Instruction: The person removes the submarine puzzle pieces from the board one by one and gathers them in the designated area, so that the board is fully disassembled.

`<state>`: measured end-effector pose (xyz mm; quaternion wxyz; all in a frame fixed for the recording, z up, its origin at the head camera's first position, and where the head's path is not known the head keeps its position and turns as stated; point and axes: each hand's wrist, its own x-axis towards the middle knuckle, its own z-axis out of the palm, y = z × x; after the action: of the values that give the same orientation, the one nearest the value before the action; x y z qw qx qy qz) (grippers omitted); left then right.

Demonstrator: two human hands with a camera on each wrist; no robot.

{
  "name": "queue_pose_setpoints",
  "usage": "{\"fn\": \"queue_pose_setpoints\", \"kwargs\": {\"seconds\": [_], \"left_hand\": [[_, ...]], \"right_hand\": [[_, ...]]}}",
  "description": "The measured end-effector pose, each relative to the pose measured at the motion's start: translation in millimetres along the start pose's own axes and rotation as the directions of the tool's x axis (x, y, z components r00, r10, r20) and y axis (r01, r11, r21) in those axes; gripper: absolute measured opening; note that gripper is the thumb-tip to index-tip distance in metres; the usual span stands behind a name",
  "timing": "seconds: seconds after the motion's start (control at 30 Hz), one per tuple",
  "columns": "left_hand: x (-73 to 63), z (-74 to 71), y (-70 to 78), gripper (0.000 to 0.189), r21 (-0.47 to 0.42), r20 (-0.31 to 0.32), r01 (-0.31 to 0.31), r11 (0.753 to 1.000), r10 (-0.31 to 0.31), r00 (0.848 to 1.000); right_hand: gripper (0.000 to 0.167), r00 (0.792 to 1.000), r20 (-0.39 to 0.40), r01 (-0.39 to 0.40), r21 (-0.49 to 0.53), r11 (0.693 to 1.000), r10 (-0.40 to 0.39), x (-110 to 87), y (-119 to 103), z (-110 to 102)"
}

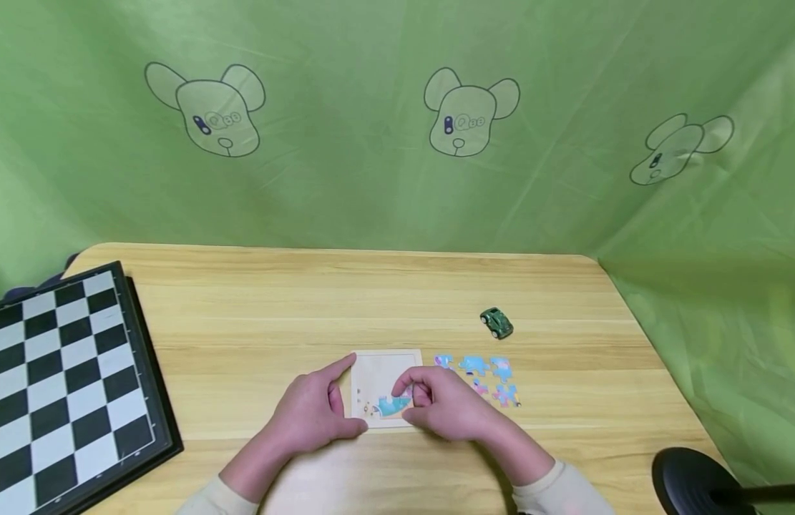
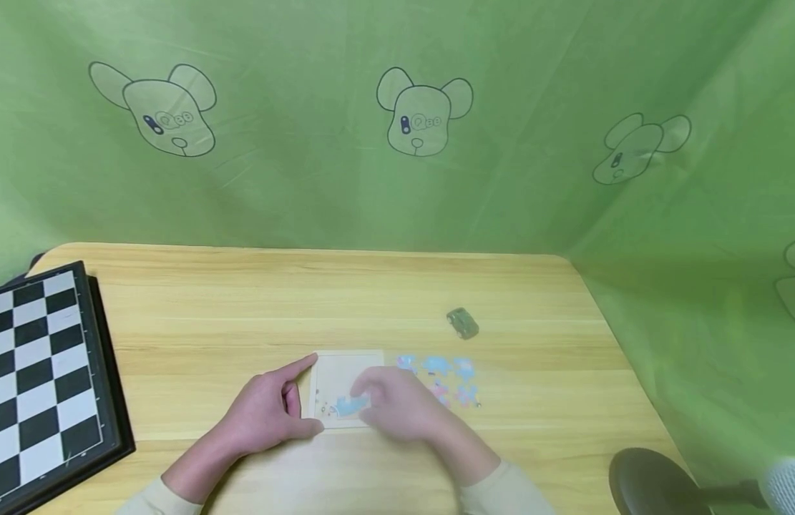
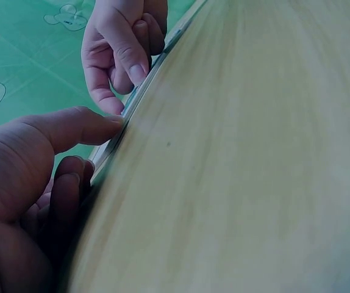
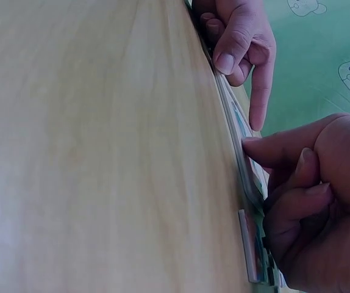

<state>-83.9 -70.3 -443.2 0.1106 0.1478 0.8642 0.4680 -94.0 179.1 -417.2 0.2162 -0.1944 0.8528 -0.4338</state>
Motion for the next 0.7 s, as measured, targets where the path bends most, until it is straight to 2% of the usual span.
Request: {"fn": "queue_pose_setpoints", "kwargs": {"seconds": [0.7], "left_hand": [[0.5,0.4,-0.6,0.101,0.005,0.007,0.012,1.0,-0.012,1.0]], "right_hand": [[0.027,0.999,0.002,0.041,0.002,0.999,-0.041,0.8,-1.2,0.3]]}}
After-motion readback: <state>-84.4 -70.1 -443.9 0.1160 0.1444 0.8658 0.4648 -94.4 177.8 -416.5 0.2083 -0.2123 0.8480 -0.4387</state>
